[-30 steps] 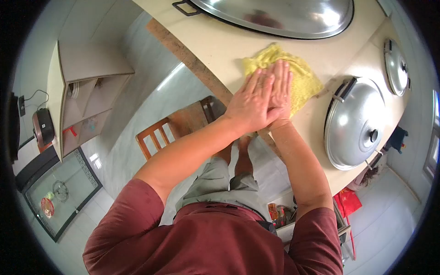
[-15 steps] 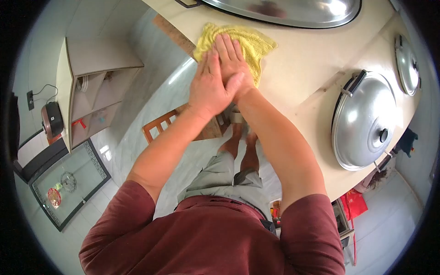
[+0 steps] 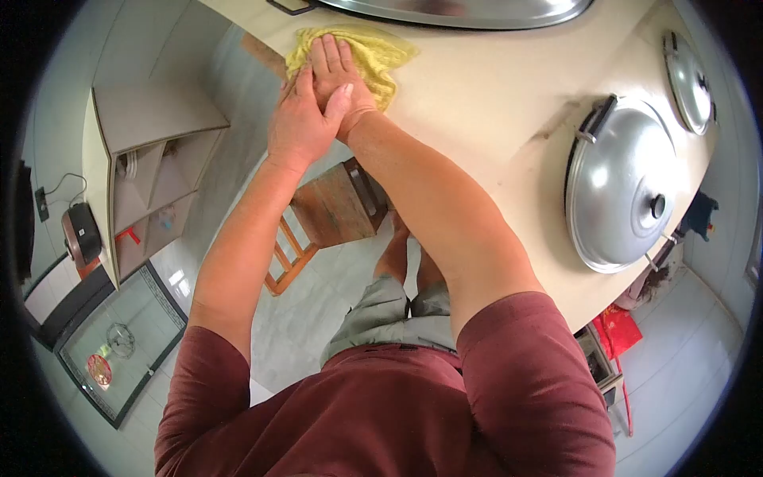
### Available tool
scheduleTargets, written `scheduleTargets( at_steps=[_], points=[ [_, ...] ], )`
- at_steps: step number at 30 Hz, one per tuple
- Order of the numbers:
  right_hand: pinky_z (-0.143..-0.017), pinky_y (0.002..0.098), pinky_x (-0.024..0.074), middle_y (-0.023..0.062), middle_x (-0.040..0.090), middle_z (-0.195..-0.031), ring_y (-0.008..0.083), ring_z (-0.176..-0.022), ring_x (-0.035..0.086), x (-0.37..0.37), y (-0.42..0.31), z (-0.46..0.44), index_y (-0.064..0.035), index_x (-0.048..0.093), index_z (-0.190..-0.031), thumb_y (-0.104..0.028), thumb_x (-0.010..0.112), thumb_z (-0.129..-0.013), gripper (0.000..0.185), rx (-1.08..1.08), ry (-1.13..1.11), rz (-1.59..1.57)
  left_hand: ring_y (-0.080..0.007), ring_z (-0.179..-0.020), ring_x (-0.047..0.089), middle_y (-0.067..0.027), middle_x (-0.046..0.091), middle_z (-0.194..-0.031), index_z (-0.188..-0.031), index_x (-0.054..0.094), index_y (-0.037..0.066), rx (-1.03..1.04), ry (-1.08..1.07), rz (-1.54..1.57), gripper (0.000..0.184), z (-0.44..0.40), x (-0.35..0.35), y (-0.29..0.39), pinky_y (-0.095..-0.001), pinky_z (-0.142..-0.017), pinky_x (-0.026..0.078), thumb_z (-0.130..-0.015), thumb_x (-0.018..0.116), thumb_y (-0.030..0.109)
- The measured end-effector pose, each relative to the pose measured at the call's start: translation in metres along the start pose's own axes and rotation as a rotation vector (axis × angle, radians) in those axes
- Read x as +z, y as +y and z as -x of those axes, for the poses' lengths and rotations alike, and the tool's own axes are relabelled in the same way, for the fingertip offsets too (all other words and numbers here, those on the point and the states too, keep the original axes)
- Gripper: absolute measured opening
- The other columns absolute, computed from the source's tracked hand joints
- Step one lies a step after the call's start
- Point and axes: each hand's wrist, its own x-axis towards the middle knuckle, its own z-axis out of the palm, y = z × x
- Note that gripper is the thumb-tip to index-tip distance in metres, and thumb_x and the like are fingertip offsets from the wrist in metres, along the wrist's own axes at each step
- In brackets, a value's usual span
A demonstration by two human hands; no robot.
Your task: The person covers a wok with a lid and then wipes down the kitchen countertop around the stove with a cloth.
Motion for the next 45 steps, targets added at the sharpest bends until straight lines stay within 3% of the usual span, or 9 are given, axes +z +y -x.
scheduleTargets(
  at_steps=[7, 11, 16, 19, 23, 27, 29, 35, 45],
  points=[
    [-0.134, 0.0537, 0.0232, 0.0197, 0.038, -0.173, 0.0392, -0.163, 0.031, -0.018, 0.036, 0.113, -0.0036, 0.055, -0.155, -0.03, 0.059, -0.104, 0.058, 0.07, 0.254, -0.389, -0.0534, -0.131, 0.059, -0.0404, 0.058, -0.141, -0.14, 0.05, -0.017, 0.022, -0.1, 0.061, 0.086, 0.049, -0.001, 0.108, -0.0554, -0.115, 0.049, -0.094, 0.07, 0.053],
    [-0.135, 0.0547, 0.0208, 0.0215, 0.036, -0.174, 0.0398, -0.164, 0.029, -0.061, 0.045, 0.177, -0.0001, 0.048, -0.159, -0.032, 0.056, -0.106, 0.062, 0.08, 0.053, -0.168, -0.0547, -0.138, 0.055, -0.0407, 0.054, -0.148, -0.144, 0.046, -0.018, 0.077, -0.088, 0.158, 0.096, 0.084, 0.004, 0.154, -0.0586, -0.123, 0.04, -0.091, 0.072, 0.057],
    [-0.131, 0.0606, 0.0255, 0.0366, 0.041, -0.161, 0.0548, -0.156, 0.032, -0.073, 0.03, 0.149, 0.0046, 0.045, -0.158, -0.03, 0.054, -0.103, 0.066, 0.029, -0.046, -0.067, -0.0515, -0.139, 0.057, -0.038, 0.056, -0.148, -0.147, 0.044, -0.018, 0.095, -0.104, 0.241, 0.098, 0.082, 0.001, 0.109, -0.0601, -0.124, 0.037, -0.092, 0.071, 0.059],
    [-0.133, 0.0629, 0.0199, 0.0303, 0.026, -0.174, 0.0502, -0.164, 0.019, -0.024, 0.019, 0.099, 0.0007, 0.045, -0.16, -0.032, 0.056, -0.104, 0.066, 0.064, -0.01, -0.02, -0.049, -0.141, 0.056, -0.0357, 0.056, -0.15, -0.151, 0.041, -0.016, 0.095, -0.057, 0.172, 0.098, 0.056, -0.003, 0.073, -0.0609, -0.125, 0.034, -0.094, 0.069, 0.059],
    [-0.132, 0.0675, 0.0178, 0.0352, 0.019, -0.173, 0.0543, -0.163, 0.013, -0.019, 0.003, 0.05, 0.006, 0.035, -0.163, -0.031, 0.051, -0.105, 0.07, 0.129, -0.14, 0.161, -0.0477, -0.149, 0.048, -0.0327, 0.051, -0.157, -0.157, 0.036, -0.01, 0.072, -0.049, 0.119, 0.096, 0.024, 0.001, 0.036, -0.0616, -0.128, 0.029, -0.097, 0.066, 0.058],
    [-0.131, 0.0619, 0.0256, 0.0357, 0.037, -0.164, 0.0551, -0.157, 0.029, -0.007, 0.005, 0.014, 0.0061, 0.039, -0.161, -0.033, 0.054, -0.102, 0.072, 0.177, 0.104, -0.014, -0.0484, -0.153, 0.042, -0.0264, 0.042, -0.168, -0.163, 0.032, -0.003, 0.022, -0.028, 0.136, 0.092, 0.003, 0.007, 0.014, -0.0623, -0.13, 0.026, -0.1, 0.063, 0.056],
    [-0.133, 0.0579, 0.0231, 0.0295, 0.032, -0.171, 0.0476, -0.162, 0.026, 0.006, -0.005, -0.001, 0.0056, 0.036, -0.163, -0.029, 0.051, -0.105, 0.069, 0.131, 0.212, -0.056, -0.0486, -0.153, 0.041, -0.0258, 0.039, -0.17, -0.165, 0.029, -0.002, -0.047, -0.015, 0.125, 0.092, -0.006, 0.0, 0.006, -0.063, -0.13, 0.026, -0.101, 0.063, 0.056],
    [-0.134, 0.0555, 0.0163, 0.0263, 0.028, -0.173, 0.0436, -0.163, 0.022, 0.009, -0.01, -0.051, 0.0036, 0.033, -0.166, -0.03, 0.052, -0.105, 0.072, 0.015, 0.004, 0.163, -0.0481, -0.156, 0.037, -0.0262, 0.038, -0.17, -0.164, 0.03, -0.003, -0.033, 0.04, 0.063, 0.09, -0.023, 0.002, -0.039, -0.0637, -0.128, 0.028, -0.105, 0.057, 0.059],
    [-0.135, 0.0523, 0.0188, 0.0272, 0.033, -0.171, 0.0427, -0.162, 0.026, 0.015, 0.004, -0.027, 0.0052, 0.042, -0.16, -0.028, 0.052, -0.104, 0.066, 0.015, 0.081, 0.025, -0.0509, -0.151, 0.044, -0.03, 0.049, -0.162, -0.157, 0.039, -0.01, -0.034, 0.001, 0.017, 0.09, -0.02, 0.001, -0.013, -0.0614, -0.129, 0.029, -0.103, 0.059, 0.059]
  ],
)
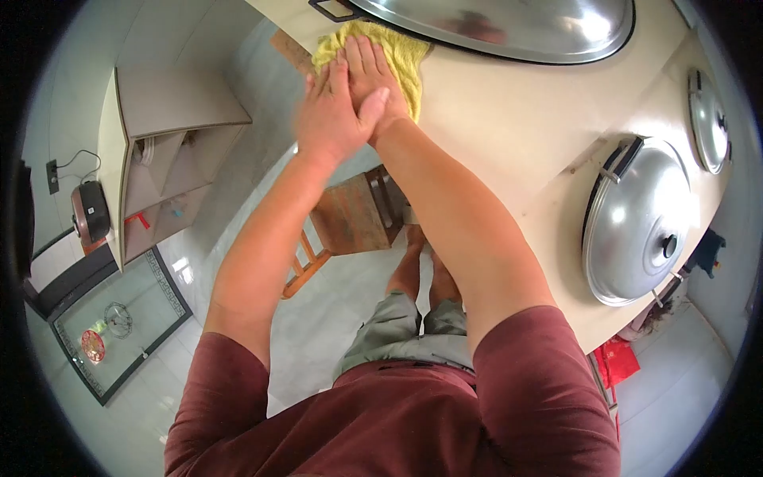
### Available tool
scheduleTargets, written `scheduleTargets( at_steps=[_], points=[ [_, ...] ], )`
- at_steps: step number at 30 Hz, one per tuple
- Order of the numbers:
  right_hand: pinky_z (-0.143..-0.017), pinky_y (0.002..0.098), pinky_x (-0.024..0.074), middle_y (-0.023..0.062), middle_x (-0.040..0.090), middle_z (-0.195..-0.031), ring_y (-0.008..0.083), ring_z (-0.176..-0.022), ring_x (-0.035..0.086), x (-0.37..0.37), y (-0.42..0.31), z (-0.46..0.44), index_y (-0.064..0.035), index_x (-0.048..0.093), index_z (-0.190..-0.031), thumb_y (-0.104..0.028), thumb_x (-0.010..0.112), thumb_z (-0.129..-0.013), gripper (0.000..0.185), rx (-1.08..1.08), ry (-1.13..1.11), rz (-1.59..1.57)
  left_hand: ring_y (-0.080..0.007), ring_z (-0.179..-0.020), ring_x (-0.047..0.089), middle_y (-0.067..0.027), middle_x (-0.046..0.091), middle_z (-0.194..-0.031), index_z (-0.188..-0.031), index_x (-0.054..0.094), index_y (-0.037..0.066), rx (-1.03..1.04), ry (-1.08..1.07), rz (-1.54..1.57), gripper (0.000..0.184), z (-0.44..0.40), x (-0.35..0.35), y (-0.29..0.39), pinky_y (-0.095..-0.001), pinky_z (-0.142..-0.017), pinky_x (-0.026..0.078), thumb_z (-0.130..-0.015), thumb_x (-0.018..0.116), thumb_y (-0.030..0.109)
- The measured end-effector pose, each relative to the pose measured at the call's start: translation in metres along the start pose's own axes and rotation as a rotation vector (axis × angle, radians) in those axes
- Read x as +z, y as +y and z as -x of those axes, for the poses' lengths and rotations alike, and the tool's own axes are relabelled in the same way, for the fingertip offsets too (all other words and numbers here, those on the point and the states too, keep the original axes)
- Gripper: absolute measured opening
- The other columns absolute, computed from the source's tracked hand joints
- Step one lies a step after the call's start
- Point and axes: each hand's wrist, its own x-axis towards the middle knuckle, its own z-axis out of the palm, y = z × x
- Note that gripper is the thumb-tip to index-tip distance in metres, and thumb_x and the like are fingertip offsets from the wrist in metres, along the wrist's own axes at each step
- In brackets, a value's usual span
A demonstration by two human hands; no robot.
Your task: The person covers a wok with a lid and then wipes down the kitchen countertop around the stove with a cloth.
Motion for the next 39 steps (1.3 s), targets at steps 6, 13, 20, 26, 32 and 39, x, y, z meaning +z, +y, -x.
scheduleTargets(
  at_steps=[6, 13, 20, 26, 32, 39],
  points=[
    [-0.135, 0.0501, 0.0227, 0.0178, 0.034, -0.175, 0.0352, -0.165, 0.027, -0.037, 0.027, 0.082, -0.0048, 0.047, -0.162, -0.034, 0.056, -0.104, 0.066, 0.09, 0.028, -0.151, -0.0554, -0.148, 0.045, -0.0385, 0.048, -0.157, -0.153, 0.039, -0.017, 0.046, -0.076, 0.083, 0.1, 0.037, -0.004, 0.079, -0.0603, -0.129, 0.029, -0.092, 0.07, 0.056],
    [-0.136, 0.0497, 0.021, 0.019, 0.036, -0.174, 0.0342, -0.165, 0.026, -0.083, 0.047, 0.159, -0.0046, 0.046, -0.163, -0.034, 0.05, -0.109, 0.062, 0.269, 0.014, -0.104, -0.0581, -0.15, 0.041, -0.0455, 0.044, -0.156, -0.153, 0.033, -0.023, 0.19, -0.14, 0.172, 0.106, 0.072, 0.025, 0.144, -0.0563, -0.132, 0.026, -0.091, 0.071, 0.054],
    [-0.133, 0.0501, 0.0273, 0.0195, 0.042, -0.17, 0.0371, -0.161, 0.036, -0.065, 0.044, 0.143, -0.0031, 0.053, -0.157, -0.034, 0.064, -0.104, 0.063, 0.192, 0.093, -0.096, -0.0593, -0.153, 0.035, -0.0439, 0.035, -0.163, -0.158, 0.027, -0.018, 0.199, -0.117, 0.317, 0.106, 0.082, 0.024, 0.128, -0.0589, -0.131, 0.027, -0.093, 0.073, 0.052],
    [-0.133, 0.0504, 0.0287, 0.0203, 0.046, -0.167, 0.0385, -0.159, 0.038, -0.025, 0.015, 0.058, -0.0015, 0.052, -0.157, -0.027, 0.06, -0.104, 0.059, 0.075, 0.126, -0.262, -0.0612, -0.153, 0.033, -0.0383, 0.035, -0.165, -0.16, 0.031, -0.011, 0.135, 0.031, 0.166, 0.1, 0.039, 0.01, 0.042, -0.0588, -0.129, 0.03, -0.095, 0.075, 0.05],
    [-0.135, 0.0497, 0.0237, 0.021, 0.041, -0.17, 0.0357, -0.162, 0.031, 0.028, -0.018, -0.042, -0.0017, 0.048, -0.16, -0.027, 0.053, -0.107, 0.059, 0.05, 0.197, -0.338, -0.0545, -0.151, 0.039, -0.0333, 0.042, -0.161, -0.16, 0.037, -0.001, 0.06, 0.104, 0.106, 0.085, -0.006, -0.025, -0.029, -0.0558, -0.124, 0.038, -0.097, 0.076, 0.041],
    [-0.134, 0.048, 0.0257, 0.0203, 0.044, -0.167, 0.0353, -0.161, 0.034, 0.022, -0.023, -0.05, 0.0048, 0.052, -0.154, -0.017, 0.055, -0.101, 0.057, 0.02, 0.044, -0.04, -0.0502, -0.148, 0.046, -0.0324, 0.048, -0.16, -0.144, 0.059, -0.001, -0.342, 0.05, 0.391, 0.053, 0.102, -0.021, -0.028, -0.0523, -0.12, 0.043, -0.105, 0.07, 0.032]
  ],
)
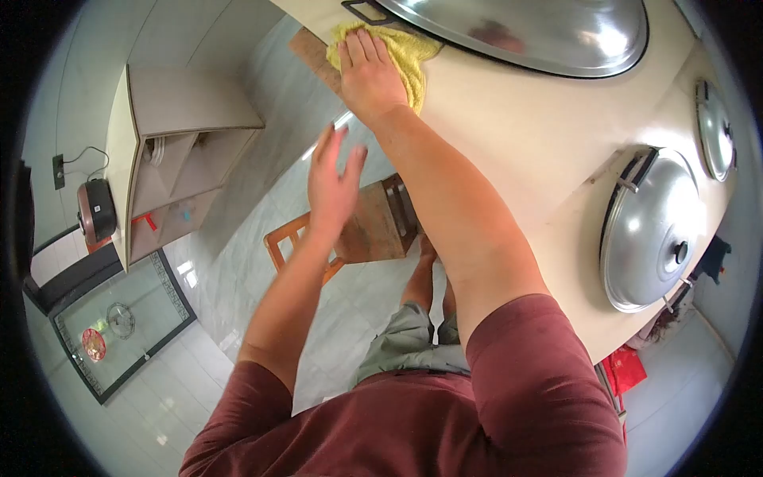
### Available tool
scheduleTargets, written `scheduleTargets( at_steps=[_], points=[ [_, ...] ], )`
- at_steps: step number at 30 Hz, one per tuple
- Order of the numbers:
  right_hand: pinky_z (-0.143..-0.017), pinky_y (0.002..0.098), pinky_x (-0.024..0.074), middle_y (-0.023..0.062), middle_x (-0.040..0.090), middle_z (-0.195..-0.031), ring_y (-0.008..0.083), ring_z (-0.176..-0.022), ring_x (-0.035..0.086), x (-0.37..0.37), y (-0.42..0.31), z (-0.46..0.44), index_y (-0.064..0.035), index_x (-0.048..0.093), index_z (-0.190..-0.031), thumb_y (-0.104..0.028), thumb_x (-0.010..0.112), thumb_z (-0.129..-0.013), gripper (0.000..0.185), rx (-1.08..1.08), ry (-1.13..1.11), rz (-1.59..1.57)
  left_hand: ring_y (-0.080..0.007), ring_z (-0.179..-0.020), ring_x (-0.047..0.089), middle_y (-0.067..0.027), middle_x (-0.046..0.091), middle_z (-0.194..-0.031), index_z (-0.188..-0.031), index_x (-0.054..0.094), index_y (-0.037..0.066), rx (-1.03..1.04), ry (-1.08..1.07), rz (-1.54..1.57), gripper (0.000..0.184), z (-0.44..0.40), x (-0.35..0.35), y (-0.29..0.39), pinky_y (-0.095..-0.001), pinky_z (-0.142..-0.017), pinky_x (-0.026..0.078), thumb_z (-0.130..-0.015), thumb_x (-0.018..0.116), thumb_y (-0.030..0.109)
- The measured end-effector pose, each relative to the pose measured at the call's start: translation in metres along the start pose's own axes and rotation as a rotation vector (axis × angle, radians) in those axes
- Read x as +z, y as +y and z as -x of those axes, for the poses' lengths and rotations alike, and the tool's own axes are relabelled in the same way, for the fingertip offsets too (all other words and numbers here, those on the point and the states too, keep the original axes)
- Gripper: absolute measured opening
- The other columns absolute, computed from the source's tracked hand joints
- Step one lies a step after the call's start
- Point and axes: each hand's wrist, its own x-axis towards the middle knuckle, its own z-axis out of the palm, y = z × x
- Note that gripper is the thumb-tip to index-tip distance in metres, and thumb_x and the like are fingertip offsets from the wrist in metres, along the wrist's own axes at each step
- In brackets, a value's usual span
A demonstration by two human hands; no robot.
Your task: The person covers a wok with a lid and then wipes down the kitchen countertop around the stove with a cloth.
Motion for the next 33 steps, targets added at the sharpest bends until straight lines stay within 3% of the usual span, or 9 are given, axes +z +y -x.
scheduleTargets(
  at_steps=[4, 9, 15, 17, 24, 28, 33],
  points=[
    [-0.132, 0.0484, 0.0303, 0.0201, 0.049, -0.164, 0.0348, -0.159, 0.039, -0.035, 0.018, 0.06, 0.0047, 0.059, -0.148, -0.01, 0.058, -0.097, 0.053, -0.002, 0.013, -0.138, -0.0422, -0.136, 0.061, -0.0215, 0.063, -0.151, -0.13, 0.071, -0.003, -0.006, 0.011, 0.081, 0.038, 0.063, 0.006, -0.001, -0.047, -0.117, 0.048, -0.105, 0.069, 0.026],
    [-0.131, 0.0501, 0.0318, 0.0173, 0.053, -0.162, 0.0344, -0.156, 0.045, -0.099, 0.046, 0.162, 0.001, 0.064, -0.146, -0.008, 0.059, -0.092, 0.055, 0.115, 0.013, -0.157, -0.0379, -0.129, 0.065, -0.0169, 0.067, -0.145, -0.128, 0.073, 0.001, 0.373, -0.021, -0.014, 0.033, 0.025, 0.004, 0.03, -0.0478, -0.113, 0.05, -0.102, 0.072, 0.022],
    [-0.134, 0.0514, 0.0262, 0.0154, 0.045, -0.17, 0.0336, -0.162, 0.036, -0.132, 0.068, 0.198, -0.0023, 0.057, -0.154, -0.008, 0.057, -0.09, 0.064, 0.4, 0.02, -0.064, -0.0357, -0.133, 0.064, -0.013, 0.07, -0.143, -0.123, 0.076, 0.005, 0.672, -0.144, -0.103, 0.026, -0.052, 0.042, 0.087, -0.0484, -0.116, 0.049, -0.101, 0.074, 0.018],
    [-0.135, 0.0514, 0.0216, 0.0164, 0.038, -0.174, 0.0345, -0.165, 0.028, -0.137, 0.076, 0.195, -0.0011, 0.048, -0.16, -0.009, 0.055, -0.093, 0.068, 0.511, 0.009, -0.021, -0.0353, -0.134, 0.064, -0.0125, 0.07, -0.143, -0.124, 0.076, 0.005, 0.773, -0.195, -0.104, 0.027, -0.067, 0.057, 0.101, -0.0493, -0.117, 0.048, -0.101, 0.074, 0.018],
    [-0.136, 0.0537, 0.0146, 0.0243, 0.03, -0.176, 0.0415, -0.166, 0.02, -0.146, 0.145, 0.185, 0.0046, 0.037, -0.164, -0.01, 0.054, -0.094, 0.073, 0.765, 0.127, 0.106, -0.0396, -0.144, 0.056, -0.0153, 0.059, -0.157, -0.137, 0.068, 0.004, 1.001, -0.301, -0.027, 0.04, -0.093, 0.111, 0.109, -0.0502, -0.123, 0.043, -0.1, 0.074, 0.019],
    [-0.136, 0.053, 0.0133, 0.0231, 0.029, -0.177, 0.0402, -0.167, 0.019, -0.152, 0.189, 0.181, 0.004, 0.036, -0.165, -0.008, 0.052, -0.093, 0.075, 0.841, 0.168, 0.128, -0.0423, -0.154, 0.044, -0.0185, 0.05, -0.165, -0.145, 0.062, 0.003, 0.981, -0.37, -0.115, 0.05, -0.092, 0.119, 0.108, -0.05, -0.127, 0.039, -0.099, 0.073, 0.02],
    [-0.137, 0.0519, 0.011, 0.0205, 0.03, -0.177, 0.0381, -0.167, 0.018, -0.16, 0.259, 0.167, 0.0013, 0.038, -0.166, -0.012, 0.051, -0.095, 0.073, 0.923, 0.196, 0.264, -0.0397, -0.156, 0.043, -0.0175, 0.048, -0.167, -0.146, 0.062, 0.007, 1.005, -0.359, -0.168, 0.049, -0.095, 0.121, 0.104, -0.0528, -0.13, 0.035, -0.1, 0.07, 0.02]
  ],
)
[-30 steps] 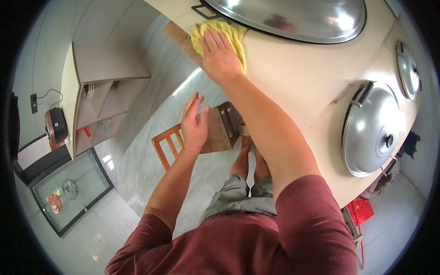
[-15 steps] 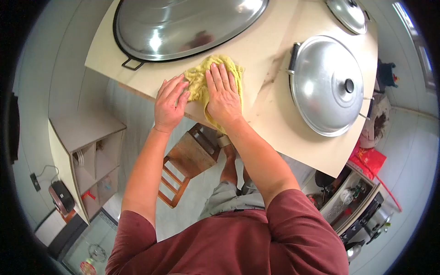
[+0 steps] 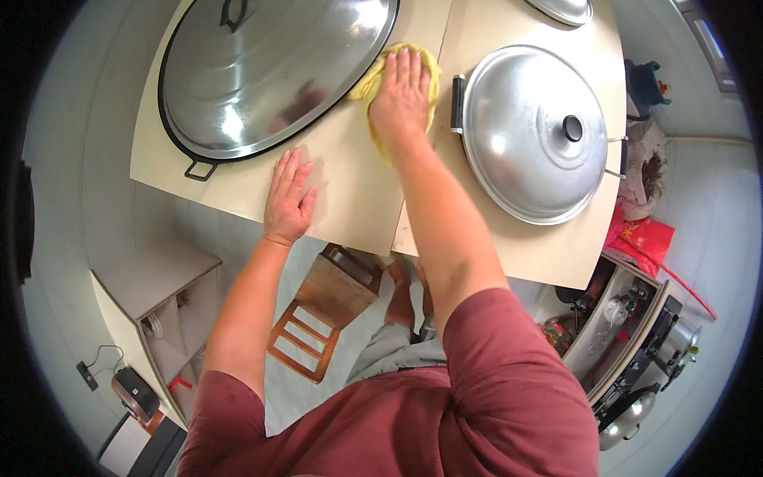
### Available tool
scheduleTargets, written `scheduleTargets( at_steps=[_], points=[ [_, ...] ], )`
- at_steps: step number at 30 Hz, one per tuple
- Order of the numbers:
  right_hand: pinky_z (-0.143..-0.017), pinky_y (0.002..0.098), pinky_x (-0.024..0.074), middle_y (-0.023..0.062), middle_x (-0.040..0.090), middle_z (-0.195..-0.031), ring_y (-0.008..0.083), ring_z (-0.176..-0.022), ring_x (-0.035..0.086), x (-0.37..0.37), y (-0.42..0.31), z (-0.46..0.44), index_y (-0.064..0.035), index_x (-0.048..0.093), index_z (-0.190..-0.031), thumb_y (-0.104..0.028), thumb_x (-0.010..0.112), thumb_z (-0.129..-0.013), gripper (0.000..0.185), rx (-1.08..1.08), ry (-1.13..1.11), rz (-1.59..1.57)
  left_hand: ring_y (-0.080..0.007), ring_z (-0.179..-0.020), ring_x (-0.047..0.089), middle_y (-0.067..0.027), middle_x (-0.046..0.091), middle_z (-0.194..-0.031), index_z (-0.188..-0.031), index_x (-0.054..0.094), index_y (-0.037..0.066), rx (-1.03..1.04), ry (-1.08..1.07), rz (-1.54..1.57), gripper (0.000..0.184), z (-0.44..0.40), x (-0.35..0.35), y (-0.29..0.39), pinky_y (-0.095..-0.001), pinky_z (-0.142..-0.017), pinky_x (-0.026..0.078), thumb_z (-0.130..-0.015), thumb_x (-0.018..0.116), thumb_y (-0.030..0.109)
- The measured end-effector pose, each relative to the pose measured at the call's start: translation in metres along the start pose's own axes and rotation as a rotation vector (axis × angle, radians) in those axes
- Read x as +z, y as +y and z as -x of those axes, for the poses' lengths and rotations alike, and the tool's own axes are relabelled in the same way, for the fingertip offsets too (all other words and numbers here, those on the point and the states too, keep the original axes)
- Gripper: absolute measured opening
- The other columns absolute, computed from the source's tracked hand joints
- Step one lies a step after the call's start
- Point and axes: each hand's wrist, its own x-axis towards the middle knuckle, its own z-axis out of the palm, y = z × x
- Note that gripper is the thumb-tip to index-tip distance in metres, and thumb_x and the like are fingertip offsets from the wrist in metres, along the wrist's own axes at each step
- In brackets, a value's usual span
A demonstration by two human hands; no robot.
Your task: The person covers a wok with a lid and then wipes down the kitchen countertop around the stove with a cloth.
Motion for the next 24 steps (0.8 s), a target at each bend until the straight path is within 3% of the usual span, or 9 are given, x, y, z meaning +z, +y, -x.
scheduleTargets(
  at_steps=[3, 11, 18, 24],
  points=[
    [-0.136, 0.0528, 0.0119, 0.0206, 0.032, -0.176, 0.0391, -0.167, 0.019, 0.003, 0.008, -0.015, -0.0029, 0.04, -0.166, -0.012, 0.054, -0.093, 0.075, 0.04, 0.012, -0.046, -0.0399, -0.156, 0.043, -0.0175, 0.047, -0.168, -0.146, 0.063, 0.007, -0.012, -0.012, 0.003, 0.047, -0.001, 0.0, 0.0, -0.0533, -0.13, 0.035, -0.1, 0.068, 0.019],
    [-0.136, 0.0565, 0.0111, 0.0233, 0.03, -0.176, 0.042, -0.167, 0.018, -0.031, -0.022, 0.082, -0.0006, 0.04, -0.165, -0.007, 0.057, -0.089, 0.078, -0.083, -0.162, -0.141, -0.0429, -0.155, 0.043, -0.0204, 0.048, -0.166, -0.14, 0.066, 0.005, -0.019, -0.018, 0.015, 0.043, -0.003, -0.002, 0.001, -0.0527, -0.129, 0.036, -0.098, 0.066, 0.013],
    [-0.135, 0.0581, 0.0079, 0.025, 0.024, -0.177, 0.0426, -0.168, 0.01, -0.009, -0.005, 0.013, 0.0052, 0.033, -0.166, -0.008, 0.053, -0.091, 0.079, 0.162, -0.026, -0.055, -0.041, -0.155, 0.044, -0.0192, 0.048, -0.167, -0.141, 0.067, 0.006, -0.016, -0.057, -0.015, 0.043, -0.007, -0.004, 0.002, -0.054, -0.129, 0.035, -0.099, 0.064, 0.017],
    [-0.136, 0.0537, 0.0078, 0.0217, 0.016, -0.181, 0.0402, -0.169, 0.005, 0.008, 0.019, -0.074, 0.0029, 0.026, -0.17, -0.01, 0.044, -0.099, 0.075, 0.362, -0.029, -0.066, -0.0421, -0.154, 0.044, -0.0194, 0.048, -0.167, -0.141, 0.067, 0.005, -0.025, -0.079, -0.021, 0.044, -0.01, -0.008, 0.001, -0.0535, -0.129, 0.035, -0.099, 0.063, 0.017]
  ],
)
